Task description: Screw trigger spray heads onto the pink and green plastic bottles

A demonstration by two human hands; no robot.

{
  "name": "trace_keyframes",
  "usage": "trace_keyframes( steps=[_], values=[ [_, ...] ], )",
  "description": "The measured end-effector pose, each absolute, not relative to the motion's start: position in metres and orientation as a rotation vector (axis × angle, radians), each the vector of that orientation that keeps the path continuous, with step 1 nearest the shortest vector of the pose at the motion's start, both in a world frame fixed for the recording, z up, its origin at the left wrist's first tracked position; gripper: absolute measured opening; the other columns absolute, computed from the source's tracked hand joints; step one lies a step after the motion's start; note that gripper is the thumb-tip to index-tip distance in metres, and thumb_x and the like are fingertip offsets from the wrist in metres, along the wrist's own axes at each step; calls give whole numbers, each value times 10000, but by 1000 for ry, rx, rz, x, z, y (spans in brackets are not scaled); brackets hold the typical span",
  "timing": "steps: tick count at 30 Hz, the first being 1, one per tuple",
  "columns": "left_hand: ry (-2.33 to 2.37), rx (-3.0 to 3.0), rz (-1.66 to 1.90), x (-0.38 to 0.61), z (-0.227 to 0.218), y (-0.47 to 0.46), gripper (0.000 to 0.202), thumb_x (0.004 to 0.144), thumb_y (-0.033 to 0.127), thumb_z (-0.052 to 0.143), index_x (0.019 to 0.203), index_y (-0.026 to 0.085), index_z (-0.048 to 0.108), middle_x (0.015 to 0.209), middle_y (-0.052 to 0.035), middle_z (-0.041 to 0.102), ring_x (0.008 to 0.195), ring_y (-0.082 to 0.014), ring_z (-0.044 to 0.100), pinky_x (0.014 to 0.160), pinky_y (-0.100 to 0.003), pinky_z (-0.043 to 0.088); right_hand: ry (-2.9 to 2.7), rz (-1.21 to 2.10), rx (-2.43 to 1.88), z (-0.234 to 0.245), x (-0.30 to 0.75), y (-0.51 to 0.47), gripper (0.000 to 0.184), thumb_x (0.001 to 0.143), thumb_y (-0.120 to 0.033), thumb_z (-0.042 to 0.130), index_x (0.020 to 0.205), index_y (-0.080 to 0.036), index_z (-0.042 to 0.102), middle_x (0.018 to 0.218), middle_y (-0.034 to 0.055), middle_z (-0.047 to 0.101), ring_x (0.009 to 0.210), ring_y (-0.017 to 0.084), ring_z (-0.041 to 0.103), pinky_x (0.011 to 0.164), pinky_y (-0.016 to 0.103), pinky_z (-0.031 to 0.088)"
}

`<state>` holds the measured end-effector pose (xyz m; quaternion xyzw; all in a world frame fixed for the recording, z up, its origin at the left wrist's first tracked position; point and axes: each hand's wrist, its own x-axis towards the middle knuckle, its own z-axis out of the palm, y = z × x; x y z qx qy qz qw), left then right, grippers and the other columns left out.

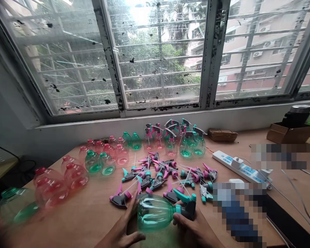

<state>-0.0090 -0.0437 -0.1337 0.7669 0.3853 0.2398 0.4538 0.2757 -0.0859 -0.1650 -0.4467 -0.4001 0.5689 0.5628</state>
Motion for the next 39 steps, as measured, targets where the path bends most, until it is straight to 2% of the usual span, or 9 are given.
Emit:
trace_keyframes(
  steps=[4, 10, 13, 17, 21, 25, 30, 33, 39],
  values=[
    [907, 1933, 574, -7, -127, -44, 1062, 791, 173, 795, 1590, 362, 122, 1706, -19, 163, 1565, -307, 147, 1276, -470, 211, -975, 1339, -1021, -170, 277, -86, 447, 710, -494, 861, 969, -203, 642, 675, 9, 758, 603, 194, 638, 594, 317, 429],
    [940, 1972, 573, -9, -131, -45, 997, 866, 177, 709, 1581, 422, 59, 1701, 18, 180, 1565, -295, 158, 1278, -491, 192, -988, 1351, -1011, -170, 278, -85, 428, 740, -489, 841, 982, -210, 625, 683, 10, 751, 605, 195, 642, 580, 318, 436],
    [954, 1941, 541, -8, -128, -45, 1116, 807, 161, 773, 1588, 384, 7, 1706, -4, 155, 1567, -298, 147, 1284, -487, 164, -984, 1347, -1018, -169, 278, -86, 438, 726, -486, 851, 979, -210, 623, 672, 7, 746, 598, 200, 645, 575, 320, 437],
    [991, 1918, 516, -6, -123, -45, 1122, 768, 177, 823, 1599, 317, 81, 1706, -34, 146, 1572, -293, 113, 1294, -460, 108, -968, 1342, -1039, -167, 277, -86, 454, 705, -486, 864, 982, -208, 636, 673, 7, 756, 612, 202, 646, 604, 326, 440],
    [978, 1934, 534, -8, -130, -43, 1113, 765, 139, 816, 1585, 385, 104, 1711, 0, 104, 1571, -272, 132, 1288, -446, 158, -998, 1303, -1042, -163, 276, -87, 441, 705, -515, 849, 952, -212, 645, 659, 11, 749, 592, 208, 641, 593, 331, 442],
    [951, 1951, 559, -9, -134, -44, 1045, 833, 153, 748, 1580, 418, 67, 1707, 13, 136, 1565, -256, 169, 1285, -451, 170, -966, 1299, -1065, -162, 275, -86, 465, 677, -534, 858, 941, -218, 642, 637, 4, 736, 581, 219, 646, 579, 331, 436],
    [1034, 1870, 513, -4, -122, -46, 1186, 718, 100, 829, 1597, 337, 69, 1689, -26, 233, 1565, -284, 165, 1287, -439, 171, -947, 1317, -1058, -166, 276, -86, 485, 669, -515, 875, 973, -213, 649, 647, 1, 748, 600, 209, 647, 587, 316, 434],
    [1028, 1895, 501, -3, -122, -45, 1132, 720, 101, 827, 1594, 321, 142, 1701, -26, 182, 1571, -290, 124, 1294, -443, 133, -960, 1332, -1047, -168, 278, -86, 478, 691, -512, 864, 994, -219, 638, 656, -2, 754, 598, 204, 645, 588, 313, 443],
    [982, 1971, 573, -6, -129, -45, 988, 860, 152, 698, 1587, 395, 74, 1688, 0, 236, 1561, -277, 183, 1283, -464, 191, -1031, 1343, -1034, -172, 281, -84, 439, 745, -505, 830, 995, -208, 626, 684, 11, 761, 606, 199, 646, 602, 320, 459]
  ],
)
